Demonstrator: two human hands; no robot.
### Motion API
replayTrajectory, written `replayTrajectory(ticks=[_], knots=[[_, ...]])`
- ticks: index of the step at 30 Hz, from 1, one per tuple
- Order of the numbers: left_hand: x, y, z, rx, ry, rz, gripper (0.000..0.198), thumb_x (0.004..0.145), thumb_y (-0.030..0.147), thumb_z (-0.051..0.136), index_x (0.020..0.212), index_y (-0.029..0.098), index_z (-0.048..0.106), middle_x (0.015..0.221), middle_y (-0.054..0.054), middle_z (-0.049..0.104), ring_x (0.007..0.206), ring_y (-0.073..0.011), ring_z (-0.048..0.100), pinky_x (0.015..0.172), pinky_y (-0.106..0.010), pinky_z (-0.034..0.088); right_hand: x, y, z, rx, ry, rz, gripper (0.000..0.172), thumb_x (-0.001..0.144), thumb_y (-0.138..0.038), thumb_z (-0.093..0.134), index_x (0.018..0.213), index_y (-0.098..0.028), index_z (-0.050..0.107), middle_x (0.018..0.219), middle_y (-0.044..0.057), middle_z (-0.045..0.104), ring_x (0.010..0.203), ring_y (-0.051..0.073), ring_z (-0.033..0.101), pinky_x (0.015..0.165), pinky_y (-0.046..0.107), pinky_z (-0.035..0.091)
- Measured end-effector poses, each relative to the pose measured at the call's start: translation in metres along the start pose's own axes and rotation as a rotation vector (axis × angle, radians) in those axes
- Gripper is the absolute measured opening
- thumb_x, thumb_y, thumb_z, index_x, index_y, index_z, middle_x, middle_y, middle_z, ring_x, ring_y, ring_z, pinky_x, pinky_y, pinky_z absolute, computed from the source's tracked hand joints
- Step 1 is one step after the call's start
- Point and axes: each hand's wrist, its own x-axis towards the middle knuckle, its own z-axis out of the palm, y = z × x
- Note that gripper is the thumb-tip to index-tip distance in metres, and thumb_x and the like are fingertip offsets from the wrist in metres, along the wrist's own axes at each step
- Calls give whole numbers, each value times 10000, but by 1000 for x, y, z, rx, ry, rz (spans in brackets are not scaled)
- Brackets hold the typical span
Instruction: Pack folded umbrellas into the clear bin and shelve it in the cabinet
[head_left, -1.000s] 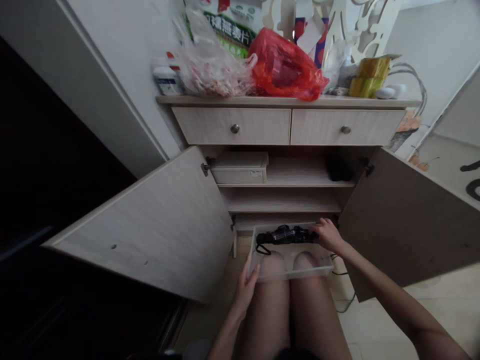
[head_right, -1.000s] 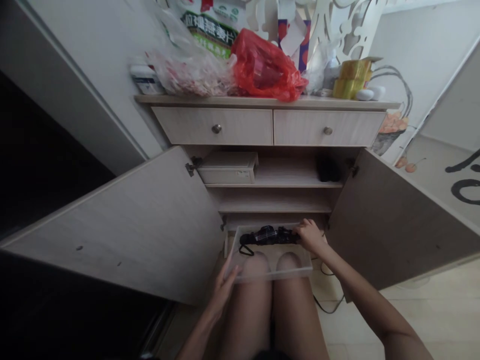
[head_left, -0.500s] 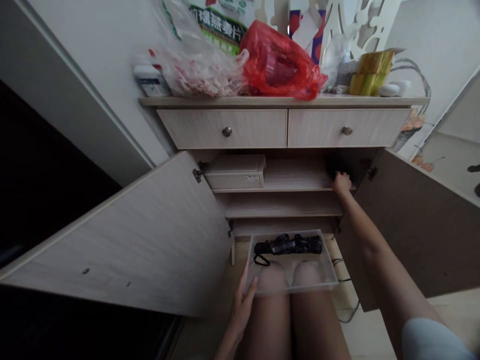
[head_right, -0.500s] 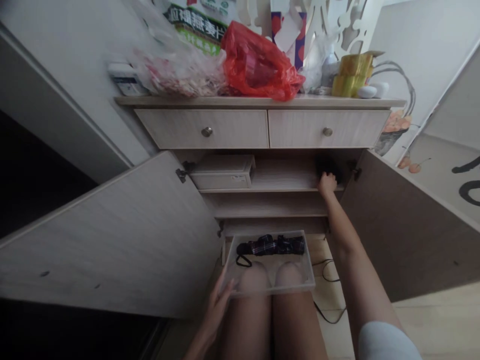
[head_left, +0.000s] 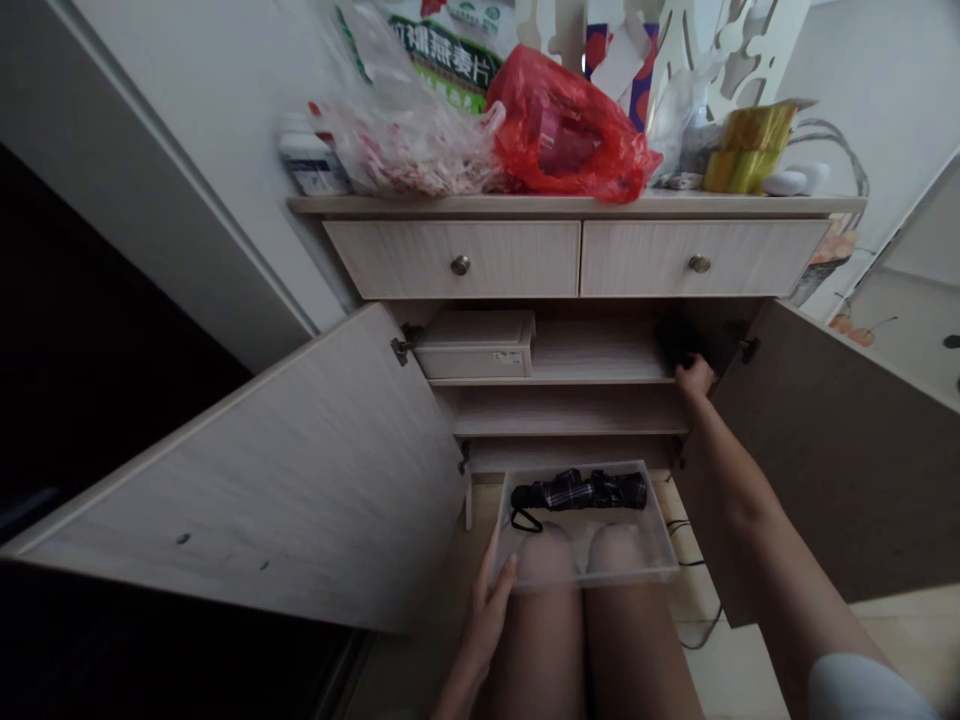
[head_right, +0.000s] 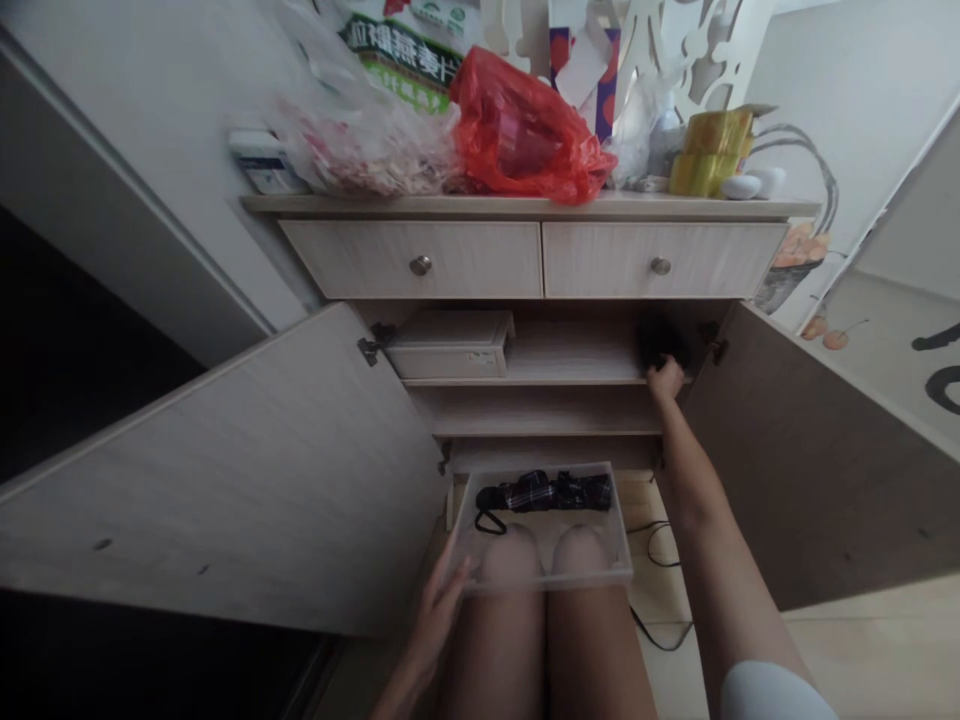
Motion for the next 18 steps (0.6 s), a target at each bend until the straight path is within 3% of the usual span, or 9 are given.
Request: replayTrajectory(ticks=[4,6,10,14,18], knots=[[-4,3,1,7,-3,-3,835,752,685,631,1438,223,514,1514,-91,485,1431,-331,386,1214,-468,264,-15,10,-25,308,13,173,321,803,-170,654,1117,-125,702,894,103,716,849,221,690,734,325,599],[-5,7,2,1,-5,-9,830,749,691,627,1427,224,525,1479,-98,527,1416,-333,411,1204,-474,283,-33,19,-39,471,-87,210,296,795,-191,678,1088,-163,713,866,81,723,770,196,691,652,297,609],[-8,13,6,-4,-33,8,815,758,695,615,1418,224,529,1480,-107,525,1418,-329,409,1199,-487,282,-84,41,-77,861,-415,296,325,714,-175,757,1036,-210,727,891,53,738,734,168,696,632,272,613],[-9,14,9,-29,-58,32,827,770,699,600,1439,224,500,1529,-111,462,1423,-321,403,1197,-485,283,-137,53,-114,879,-716,246,417,614,-223,855,1017,-215,747,961,53,749,757,161,703,656,246,598],[-9,14,10,-9,-37,63,863,744,727,608,1436,221,503,1540,-110,445,1458,-312,339,1218,-468,233,-176,52,-131,719,-964,125,491,589,-357,885,1038,-203,762,1005,70,751,811,172,704,724,263,582]])
